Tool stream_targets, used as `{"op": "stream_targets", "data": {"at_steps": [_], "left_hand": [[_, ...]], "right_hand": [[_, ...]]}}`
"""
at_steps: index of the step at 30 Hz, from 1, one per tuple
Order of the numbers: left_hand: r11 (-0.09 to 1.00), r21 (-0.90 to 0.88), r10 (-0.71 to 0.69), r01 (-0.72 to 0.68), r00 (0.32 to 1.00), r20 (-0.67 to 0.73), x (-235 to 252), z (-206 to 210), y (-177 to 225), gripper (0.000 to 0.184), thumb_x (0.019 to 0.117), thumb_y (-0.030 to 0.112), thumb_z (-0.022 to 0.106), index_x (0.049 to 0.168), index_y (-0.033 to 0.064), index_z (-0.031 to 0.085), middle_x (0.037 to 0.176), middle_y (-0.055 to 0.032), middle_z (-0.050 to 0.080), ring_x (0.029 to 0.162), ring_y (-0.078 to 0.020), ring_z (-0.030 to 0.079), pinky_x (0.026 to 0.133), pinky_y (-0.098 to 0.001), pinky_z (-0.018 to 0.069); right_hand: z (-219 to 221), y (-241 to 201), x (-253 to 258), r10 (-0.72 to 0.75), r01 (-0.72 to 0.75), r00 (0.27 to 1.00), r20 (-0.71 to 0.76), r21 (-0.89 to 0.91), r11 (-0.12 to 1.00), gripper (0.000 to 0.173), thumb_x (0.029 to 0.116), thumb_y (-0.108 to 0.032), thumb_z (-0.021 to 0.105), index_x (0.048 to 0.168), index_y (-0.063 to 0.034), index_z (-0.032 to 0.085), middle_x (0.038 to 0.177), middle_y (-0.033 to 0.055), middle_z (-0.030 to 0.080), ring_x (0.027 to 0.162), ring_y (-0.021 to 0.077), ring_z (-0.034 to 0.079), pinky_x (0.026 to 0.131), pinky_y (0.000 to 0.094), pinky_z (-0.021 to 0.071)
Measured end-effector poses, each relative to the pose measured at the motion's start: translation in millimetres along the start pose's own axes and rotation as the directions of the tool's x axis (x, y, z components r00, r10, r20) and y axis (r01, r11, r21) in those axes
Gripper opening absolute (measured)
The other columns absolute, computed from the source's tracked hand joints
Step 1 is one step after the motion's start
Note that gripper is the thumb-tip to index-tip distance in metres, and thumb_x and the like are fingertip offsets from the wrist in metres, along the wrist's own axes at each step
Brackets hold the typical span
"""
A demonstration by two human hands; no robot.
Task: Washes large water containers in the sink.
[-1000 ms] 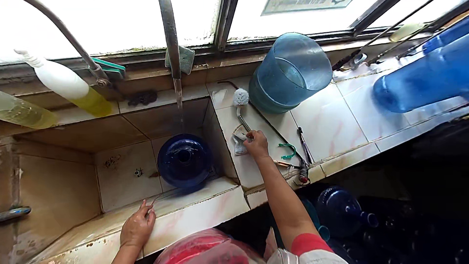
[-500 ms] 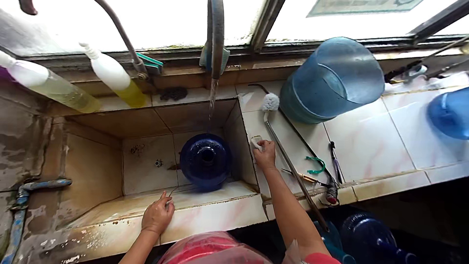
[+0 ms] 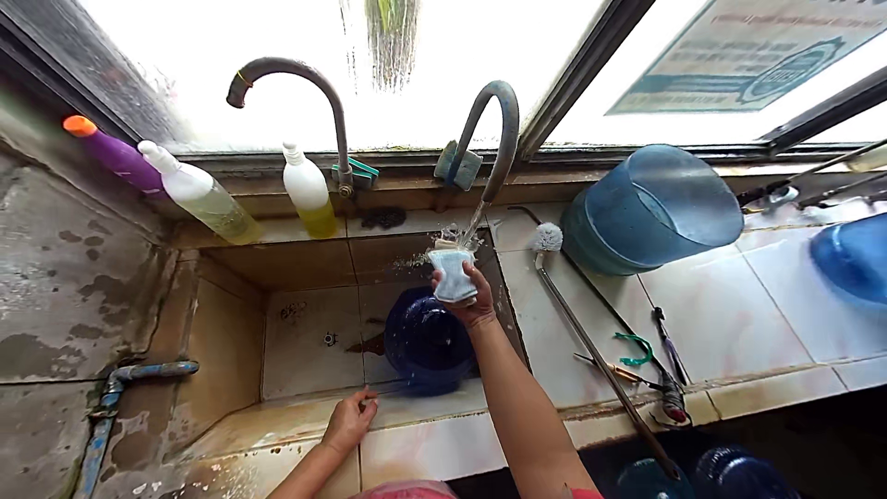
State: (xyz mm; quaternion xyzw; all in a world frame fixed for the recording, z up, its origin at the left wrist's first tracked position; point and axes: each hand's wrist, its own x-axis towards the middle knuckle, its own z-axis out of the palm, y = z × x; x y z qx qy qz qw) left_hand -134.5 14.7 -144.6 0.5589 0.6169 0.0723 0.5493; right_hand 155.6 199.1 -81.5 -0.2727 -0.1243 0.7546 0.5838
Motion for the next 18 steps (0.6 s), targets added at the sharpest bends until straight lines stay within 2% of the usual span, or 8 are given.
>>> {"op": "stream_targets", "data": {"at_steps": [2,3,6,8,11,14,16,18], "left_hand": [[0.956,-0.290,0.041,-0.047,0.999,-0.026,27.3,-26.7,0.5,0.036,0.1032,0.019,0.056,0.132,-0.0030,0.062,0.129,-0.0199,0.067,0.106,-0.0264,0.071,0.098,-0.0439,0.0568],[0.926,-0.374,0.031,-0.048,0.998,-0.053,42.3,-45.2,8.7,0.036,0.1034,0.018,0.056,0.132,-0.0037,0.061,0.124,-0.0205,0.068,0.102,-0.0257,0.071,0.094,-0.0428,0.0575],[0.759,-0.652,-0.095,0.007,0.990,-0.101,87.1,-112.8,61.4,0.041,0.1093,0.023,0.048,0.140,-0.0033,0.052,0.134,-0.0224,0.060,0.106,-0.0262,0.069,0.090,-0.0390,0.0588],[0.549,-0.836,-0.144,0.021,0.987,-0.070,121.4,-157.7,95.6,0.054,0.1120,0.038,0.034,0.147,-0.0018,0.043,0.139,-0.0194,0.055,0.111,-0.0247,0.066,0.092,-0.0365,0.0560],[0.181,-0.983,-0.158,-0.037,0.985,-0.066,177.4,-218.1,139.2,0.080,0.1025,0.070,0.021,0.145,0.0042,0.040,0.123,-0.0177,0.063,0.098,-0.0238,0.068,0.083,-0.0347,0.0575],[-0.071,-0.994,-0.093,-0.080,0.993,-0.073,216.6,-262.3,166.8,0.088,0.0927,0.084,0.018,0.151,0.0198,0.032,0.134,-0.0204,0.058,0.110,-0.0334,0.065,0.085,-0.0453,0.0584],[-0.112,-0.992,-0.095,-0.053,0.995,-0.042,225.7,-266.3,179.3,0.081,0.0951,0.080,0.025,0.152,0.0231,0.033,0.140,-0.0181,0.056,0.119,-0.0332,0.063,0.088,-0.0474,0.0576],[-0.143,-0.987,-0.099,-0.072,0.993,-0.058,220.1,-253.7,183.7,0.064,0.1010,0.063,0.040,0.148,0.0195,0.037,0.136,-0.0184,0.057,0.115,-0.0326,0.065,0.087,-0.0444,0.0594]], "right_hand": [[11.2,4.4,-22.6,-0.061,0.027,0.995,-0.080,-0.363,0.931,0.031,0.0909,-0.023,0.068,0.113,-0.0049,0.057,0.081,0.0076,0.069,0.067,0.0170,0.068,0.065,0.0341,0.0605],[17.5,8.4,-33.2,-0.127,0.027,0.983,-0.134,-0.572,0.820,0.029,0.0947,-0.018,0.066,0.115,-0.0007,0.055,0.080,0.0069,0.067,0.064,0.0143,0.065,0.062,0.0317,0.0590],[24.4,22.9,-49.4,-0.301,-0.133,0.934,-0.194,-0.968,0.212,0.038,0.0956,-0.024,0.070,0.121,0.0041,0.067,0.106,0.0133,0.074,0.097,0.0167,0.071,0.092,0.0366,0.0575],[26.7,31.8,-56.3,-0.349,-0.219,0.911,-0.221,-0.975,0.044,0.040,0.1006,-0.031,0.063,0.119,0.0042,0.069,0.113,0.0196,0.073,0.108,0.0254,0.069,0.102,0.0466,0.0515],[31.4,35.9,-60.0,-0.456,-0.245,0.836,-0.305,-0.951,0.186,0.043,0.1057,-0.034,0.053,0.108,0.0048,0.071,0.092,0.0149,0.073,0.084,0.0202,0.070,0.083,0.0441,0.0570],[38.6,35.6,-67.9,-0.426,-0.194,0.785,-0.450,-0.831,0.521,0.048,0.1110,-0.038,0.038,0.097,-0.0010,0.065,0.064,0.0025,0.060,0.047,0.0106,0.053,0.046,0.0303,0.0496],[39.0,31.0,-77.6,-0.322,-0.120,0.796,-0.512,-0.655,0.746,0.052,0.1128,-0.041,0.026,0.100,-0.0038,0.059,0.060,0.0020,0.057,0.042,0.0117,0.051,0.041,0.0288,0.0488],[31.9,27.1,-92.3,-0.272,-0.029,0.822,-0.500,-0.513,0.858,0.052,0.1121,-0.039,0.014,0.110,-0.0058,0.055,0.069,0.0051,0.062,0.050,0.0147,0.058,0.046,0.0306,0.0532]]}}
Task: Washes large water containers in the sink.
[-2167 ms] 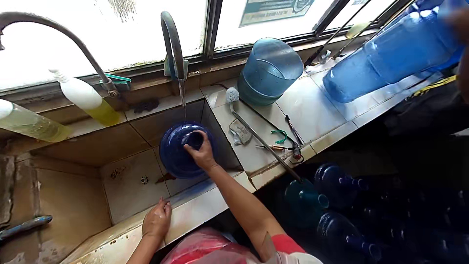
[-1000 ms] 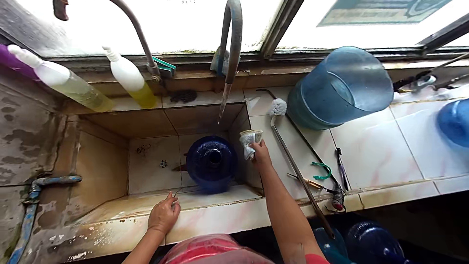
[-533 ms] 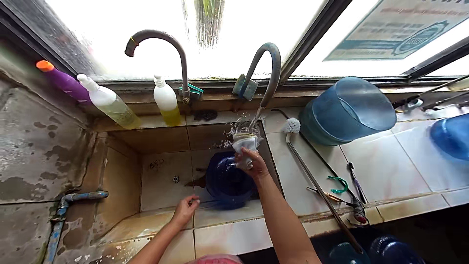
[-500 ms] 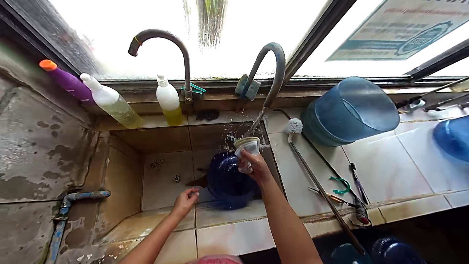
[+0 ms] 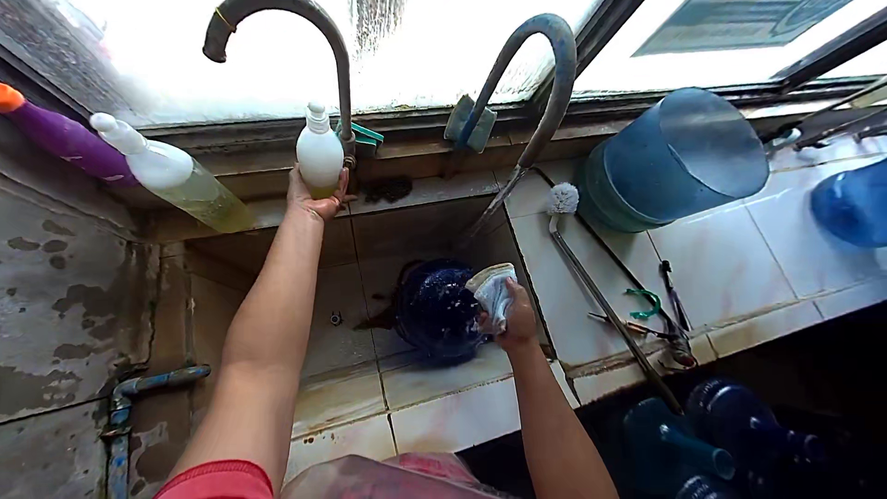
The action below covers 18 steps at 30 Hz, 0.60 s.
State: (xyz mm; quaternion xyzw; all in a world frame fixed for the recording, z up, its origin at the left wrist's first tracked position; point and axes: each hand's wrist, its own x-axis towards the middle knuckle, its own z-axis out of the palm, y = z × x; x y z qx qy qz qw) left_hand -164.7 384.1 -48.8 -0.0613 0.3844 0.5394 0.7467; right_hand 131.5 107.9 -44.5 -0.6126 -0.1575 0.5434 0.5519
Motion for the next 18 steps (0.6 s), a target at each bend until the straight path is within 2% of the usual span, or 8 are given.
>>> {"op": "stream_targets", "data": {"at_steps": [2,5,6,8,10,12,14,18], "left_hand": [[0.995,0.087,0.047,-0.054,0.996,0.080,-14.6,-9.3,-21.2,0.050,0.1034,0.049,0.045,0.141,0.0163,0.044,0.128,-0.0165,0.061,0.107,-0.0303,0.066,0.083,-0.0434,0.0596],[0.946,0.248,0.132,-0.210,0.946,0.297,-50.0,-32.4,-63.8,0.034,0.1057,0.034,0.047,0.135,0.0163,0.048,0.121,-0.0087,0.065,0.107,-0.0226,0.067,0.088,-0.0425,0.0592],[0.936,0.254,0.151,-0.245,0.928,0.339,-60.1,-36.7,-78.4,0.036,0.1040,0.030,0.051,0.137,0.0160,0.046,0.122,-0.0079,0.065,0.110,-0.0214,0.066,0.093,-0.0428,0.0579],[0.926,0.247,0.187,-0.285,0.916,0.356,-75.4,-37.1,-108.3,0.056,0.0992,0.032,0.063,0.146,0.0152,0.038,0.128,-0.0088,0.062,0.115,-0.0210,0.064,0.099,-0.0439,0.0553],[0.901,0.252,0.256,-0.352,0.903,0.346,-84.6,-30.7,-135.4,0.069,0.0904,0.028,0.075,0.145,0.0097,0.037,0.124,-0.0110,0.064,0.111,-0.0217,0.066,0.096,-0.0442,0.0571],[0.869,0.246,0.322,-0.430,0.868,0.378,-89.8,-25.8,-152.9,0.070,0.0822,0.017,0.082,0.137,0.0038,0.041,0.115,-0.0114,0.067,0.104,-0.0210,0.069,0.093,-0.0432,0.0595],[0.853,0.232,0.342,-0.467,0.837,0.427,-95.8,-22.9,-161.0,0.070,0.0777,0.012,0.085,0.134,0.0021,0.044,0.112,-0.0105,0.068,0.103,-0.0201,0.069,0.093,-0.0423,0.0597],[0.856,0.213,0.302,-0.471,0.790,0.534,-112.5,-17.2,-162.5,0.062,0.0779,0.013,0.085,0.126,0.0046,0.048,0.107,-0.0068,0.070,0.100,-0.0180,0.070,0.092,-0.0408,0.0601]], "right_hand": [[-15.7,1.7,-4.5,-0.017,0.021,0.999,-0.033,0.123,0.992,0.051,0.1114,-0.036,0.011,0.117,-0.0056,0.052,0.079,0.0089,0.067,0.058,0.0183,0.065,0.050,0.0340,0.0580],[-35.9,2.9,-14.6,-0.007,0.030,0.994,-0.107,0.210,0.977,0.049,0.1105,-0.034,0.011,0.119,-0.0054,0.050,0.088,0.0119,0.068,0.068,0.0224,0.069,0.058,0.0388,0.0612],[-40.4,2.6,-18.4,0.009,0.019,0.993,-0.116,0.242,0.970,0.049,0.1103,-0.035,0.012,0.121,-0.0056,0.050,0.091,0.0128,0.068,0.072,0.0237,0.070,0.061,0.0405,0.0620],[-46.8,2.4,-25.8,0.052,-0.020,0.993,-0.101,0.294,0.955,0.052,0.1094,-0.039,0.012,0.125,-0.0066,0.049,0.098,0.0142,0.069,0.081,0.0262,0.072,0.068,0.0435,0.0627],[-49.0,3.2,-30.7,0.080,-0.052,0.994,-0.074,0.328,0.943,0.055,0.1097,-0.043,0.013,0.130,-0.0061,0.047,0.104,0.0175,0.069,0.087,0.0305,0.072,0.073,0.0475,0.0629],[-45.0,5.3,-33.3,0.085,-0.059,0.994,-0.065,0.327,0.943,0.055,0.1114,-0.042,0.014,0.134,-0.0042,0.047,0.107,0.0195,0.069,0.089,0.0322,0.072,0.074,0.0478,0.0632],[-35.4,8.0,-35.7,0.116,-0.090,0.991,-0.068,0.301,0.949,0.055,0.1127,-0.042,0.016,0.136,-0.0036,0.046,0.107,0.0191,0.069,0.089,0.0306,0.073,0.074,0.0449,0.0638],[-12.8,19.7,-33.0,0.202,-0.195,0.979,0.009,0.313,0.929,0.053,0.1131,-0.041,0.019,0.137,-0.0042,0.048,0.105,0.0169,0.070,0.086,0.0261,0.072,0.073,0.0394,0.0624]]}}
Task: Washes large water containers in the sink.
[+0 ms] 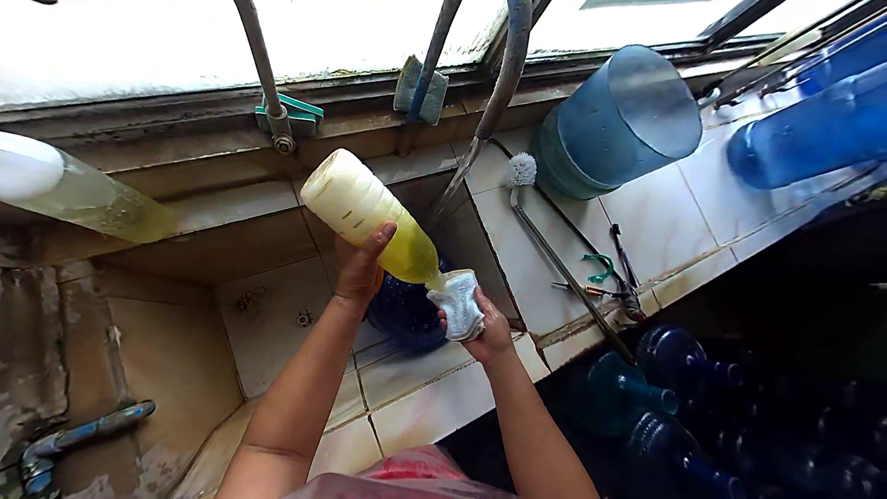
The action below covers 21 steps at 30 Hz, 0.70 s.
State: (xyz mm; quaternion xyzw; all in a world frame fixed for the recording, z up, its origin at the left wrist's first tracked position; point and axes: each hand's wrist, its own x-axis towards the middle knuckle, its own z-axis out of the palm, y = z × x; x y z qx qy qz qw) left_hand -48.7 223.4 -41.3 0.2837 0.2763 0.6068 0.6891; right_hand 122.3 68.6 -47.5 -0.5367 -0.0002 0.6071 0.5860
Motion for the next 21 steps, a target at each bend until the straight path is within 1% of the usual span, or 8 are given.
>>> {"op": "stream_targets", "data": {"at_steps": [4,6,8,11,13,17,20,21], "left_hand": [[0.997,-0.060,-0.052,0.054,0.998,0.043,2.3,-1.9,3.5,0.061,0.0818,0.018,0.084,0.129,0.0040,0.048,0.110,-0.0114,0.070,0.102,-0.0232,0.071,0.094,-0.0451,0.0595],[0.982,-0.123,-0.154,0.147,0.987,-0.049,11.7,-5.3,7.8,0.048,0.0933,0.021,0.071,0.132,0.0069,0.048,0.114,-0.0121,0.069,0.106,-0.0239,0.069,0.095,-0.0448,0.0582],[0.959,-0.196,-0.234,0.205,0.962,-0.137,29.8,-10.3,18.6,0.037,0.1063,0.035,0.052,0.135,0.0124,0.047,0.117,-0.0091,0.066,0.109,-0.0215,0.067,0.096,-0.0433,0.0573],[0.926,-0.306,-0.282,0.222,0.944,-0.171,68.9,-37.8,34.2,0.059,0.1057,0.061,0.029,0.141,0.0158,0.043,0.127,-0.0115,0.061,0.116,-0.0257,0.062,0.097,-0.0494,0.0543],[0.911,-0.362,-0.286,0.198,0.935,-0.210,96.5,-62.9,46.8,0.062,0.1054,0.062,0.025,0.143,0.0154,0.042,0.131,-0.0147,0.059,0.115,-0.0292,0.063,0.094,-0.0481,0.0563],[0.850,-0.511,-0.303,0.124,0.910,-0.283,143.1,-118.0,71.8,0.071,0.1012,0.071,0.023,0.146,0.0182,0.034,0.135,-0.0174,0.056,0.115,-0.0299,0.065,0.091,-0.0415,0.0594],[0.850,-0.502,-0.344,0.157,0.888,-0.304,138.1,-123.2,82.4,0.077,0.0970,0.078,0.018,0.146,0.0199,0.034,0.132,-0.0161,0.059,0.113,-0.0274,0.067,0.087,-0.0361,0.0608],[0.871,-0.467,-0.335,0.154,0.882,-0.333,129.1,-116.3,77.5,0.077,0.0974,0.077,0.015,0.142,0.0181,0.036,0.123,-0.0159,0.062,0.104,-0.0268,0.069,0.082,-0.0357,0.0615]], "right_hand": [[19.0,8.1,6.4,-0.005,-0.004,0.997,-0.076,-0.114,0.993,0.043,0.1131,-0.041,0.026,0.120,-0.0080,0.052,0.077,0.0064,0.062,0.054,0.0129,0.058,0.046,0.0262,0.0518],[25.5,5.5,6.0,-0.097,0.068,0.987,-0.128,-0.215,0.974,0.052,0.1119,-0.047,0.023,0.108,-0.0088,0.057,0.066,0.0029,0.058,0.044,0.0103,0.049,0.039,0.0252,0.0440],[28.4,-3.6,5.0,-0.324,0.242,0.935,-0.146,-0.404,0.882,0.055,0.1126,-0.044,0.022,0.107,-0.0052,0.060,0.068,0.0029,0.062,0.047,0.0081,0.052,0.042,0.0243,0.0471],[11.7,-6.4,15.8,-0.723,0.515,0.676,0.142,-0.793,0.325,0.041,0.1051,-0.023,0.040,0.113,0.0092,0.064,0.095,0.0139,0.068,0.087,0.0129,0.067,0.080,0.0323,0.0572],[-0.5,2.4,26.2,-0.690,0.520,0.619,0.375,-0.854,0.003,0.035,0.0977,-0.021,0.057,0.113,0.0084,0.068,0.111,0.0250,0.064,0.106,0.0309,0.064,0.094,0.0451,0.0536],[-3.0,20.7,23.3,-0.464,0.325,0.755,0.464,-0.879,-0.350,0.032,0.0912,-0.025,0.071,0.122,-0.0164,0.076,0.136,0.0261,0.061,0.127,0.0484,0.054,0.109,0.0646,0.0401],[16.2,8.5,28.1,-0.290,0.190,0.894,0.340,-0.877,-0.442,0.043,0.0954,-0.046,0.066,0.122,-0.0137,0.075,0.152,0.0265,0.048,0.150,0.0536,0.025,0.115,0.0805,0.0081],[26.3,3.3,37.1,-0.213,0.153,0.938,0.272,-0.879,-0.452,0.052,0.0955,-0.054,0.064,0.119,-0.0086,0.075,0.155,0.0264,0.045,0.151,0.0529,0.021,0.114,0.0810,0.0067]]}}
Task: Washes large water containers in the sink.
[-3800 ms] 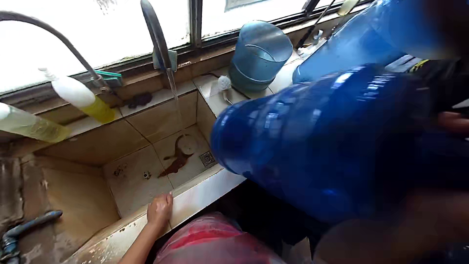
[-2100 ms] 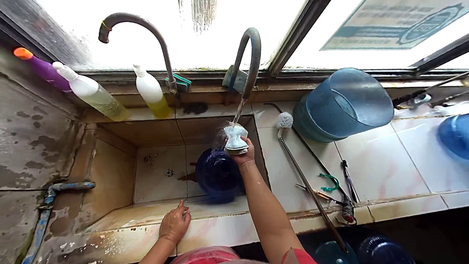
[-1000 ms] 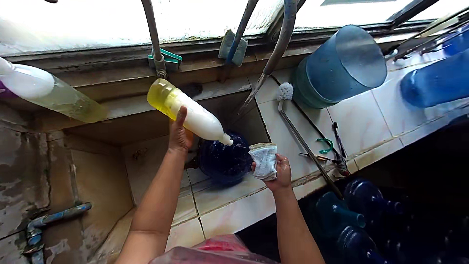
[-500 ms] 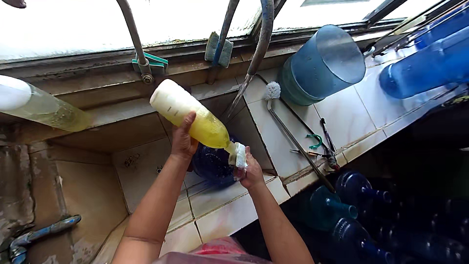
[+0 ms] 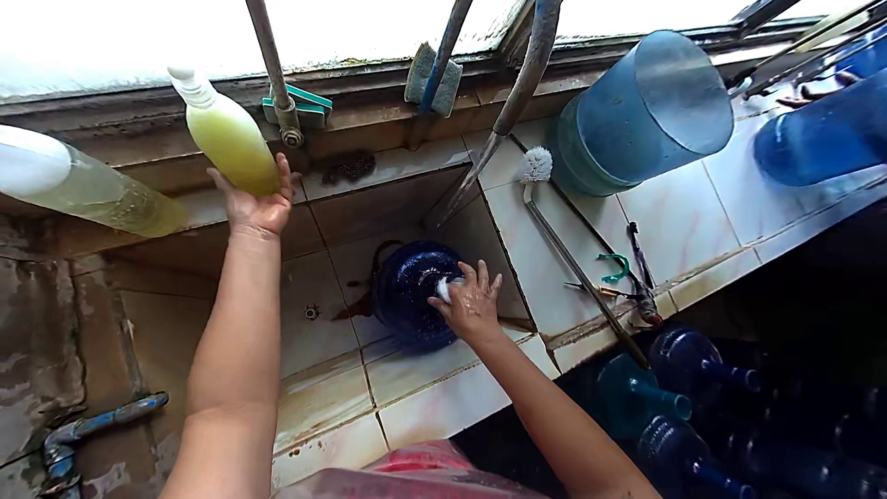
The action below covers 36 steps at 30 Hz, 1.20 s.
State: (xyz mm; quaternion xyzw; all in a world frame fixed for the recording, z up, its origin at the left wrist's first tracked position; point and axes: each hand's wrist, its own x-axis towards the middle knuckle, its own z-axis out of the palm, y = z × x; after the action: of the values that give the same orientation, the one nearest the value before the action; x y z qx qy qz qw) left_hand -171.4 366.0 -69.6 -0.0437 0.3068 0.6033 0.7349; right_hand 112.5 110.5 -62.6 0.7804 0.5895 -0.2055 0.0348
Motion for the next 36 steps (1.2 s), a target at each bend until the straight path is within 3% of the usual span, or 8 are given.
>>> {"op": "stream_targets", "data": {"at_steps": [4,7,10,14,18,23,28,36], "left_hand": [[0.770,0.630,0.031,-0.098,0.993,0.117,-64.2,-47.7,-91.4,0.049,0.1130,0.029,0.015,0.143,0.0039,0.043,0.123,-0.0056,0.063,0.095,-0.0130,0.067,0.087,-0.0298,0.0555],[0.194,0.868,-0.134,-0.458,0.864,0.486,-109.1,-113.8,-195.0,0.059,0.0954,0.009,0.062,0.149,-0.0046,0.043,0.149,-0.0201,0.053,0.133,-0.0232,0.057,0.114,-0.0392,0.0456],[-0.171,0.858,0.001,-0.485,0.870,0.492,-124.7,-118.8,-240.3,0.058,0.0992,0.019,0.057,0.148,-0.0103,0.043,0.152,-0.0217,0.050,0.147,-0.0316,0.043,0.122,-0.0447,0.0315],[-0.108,0.789,-0.233,-0.605,0.787,0.571,-111.1,-98.2,-197.3,0.046,0.0932,0.015,0.066,0.136,-0.0025,0.062,0.140,-0.0143,0.064,0.137,-0.0246,0.056,0.118,-0.0435,0.0405],[-0.053,0.782,-0.648,-0.621,0.617,0.446,-95.2,-81.8,-164.9,0.113,0.0721,0.014,0.090,0.161,0.0005,0.022,0.146,-0.0196,0.056,0.133,-0.0275,0.055,0.115,-0.0451,0.0407],[-0.107,0.848,0.119,-0.519,0.840,0.529,-120.6,-112.6,-226.9,0.064,0.0986,0.018,0.055,0.156,-0.0032,0.036,0.149,-0.0186,0.055,0.139,-0.0273,0.053,0.119,-0.0428,0.0374],[0.050,0.875,-0.275,-0.481,0.836,0.475,-108.9,-92.9,-172.7,0.086,0.0740,0.008,0.086,0.151,0.0022,0.047,0.146,-0.0139,0.058,0.134,-0.0223,0.056,0.116,-0.0427,0.0429],[0.053,0.829,0.454,-0.556,0.753,0.476,-75.1,-108.0,-185.9,0.057,0.0734,0.009,0.085,0.122,-0.0073,0.060,0.142,-0.0229,0.058,0.130,-0.0260,0.059,0.111,-0.0400,0.0474]], "right_hand": [[-18.3,-33.3,43.6,0.147,-0.114,0.954,0.261,-0.136,0.984,0.078,0.0995,-0.071,0.039,0.107,-0.0007,0.073,0.135,0.0209,0.059,0.119,0.0380,0.063,0.095,0.0578,0.0517],[-20.0,-66.5,42.9,0.202,-0.185,0.947,0.251,-0.091,0.979,0.084,0.1034,-0.068,0.025,0.110,0.0018,0.071,0.138,0.0228,0.057,0.116,0.0375,0.065,0.092,0.0566,0.0542],[-13.8,-91.8,31.6,0.159,-0.136,0.952,0.261,-0.104,0.985,0.075,0.1080,-0.056,0.020,0.115,-0.0027,0.071,0.139,0.0222,0.056,0.118,0.0358,0.064,0.093,0.0526,0.0544],[-2.2,-65.1,28.5,-0.064,0.062,0.978,0.200,0.017,0.998,0.069,0.1099,-0.050,0.021,0.117,-0.0022,0.071,0.134,0.0235,0.060,0.122,0.0377,0.062,0.095,0.0556,0.0528],[12.9,-41.8,24.6,-0.288,0.275,0.951,0.114,0.119,0.954,0.067,0.1080,-0.051,0.027,0.106,-0.0024,0.073,0.130,0.0244,0.060,0.114,0.0380,0.065,0.089,0.0541,0.0552],[-9.0,-68.6,27.5,-0.068,0.058,0.953,0.295,0.043,0.997,0.071,0.1075,-0.058,0.026,0.115,-0.0020,0.070,0.146,0.0220,0.050,0.122,0.0350,0.062,0.097,0.0516,0.0529],[-37.8,-8.1,43.4,-0.268,0.189,0.962,0.062,0.559,0.807,0.046,0.1071,-0.037,0.048,0.115,0.0021,0.072,0.126,0.0214,0.063,0.106,0.0301,0.066,0.092,0.0492,0.0543],[122.3,-14.7,87.1,-0.540,0.632,0.773,-0.333,0.339,0.697,0.058,0.1055,-0.046,0.032,0.138,-0.0087,0.062,0.154,0.0140,0.051,0.152,0.0433,0.031,0.118,0.0755,0.0175]]}}
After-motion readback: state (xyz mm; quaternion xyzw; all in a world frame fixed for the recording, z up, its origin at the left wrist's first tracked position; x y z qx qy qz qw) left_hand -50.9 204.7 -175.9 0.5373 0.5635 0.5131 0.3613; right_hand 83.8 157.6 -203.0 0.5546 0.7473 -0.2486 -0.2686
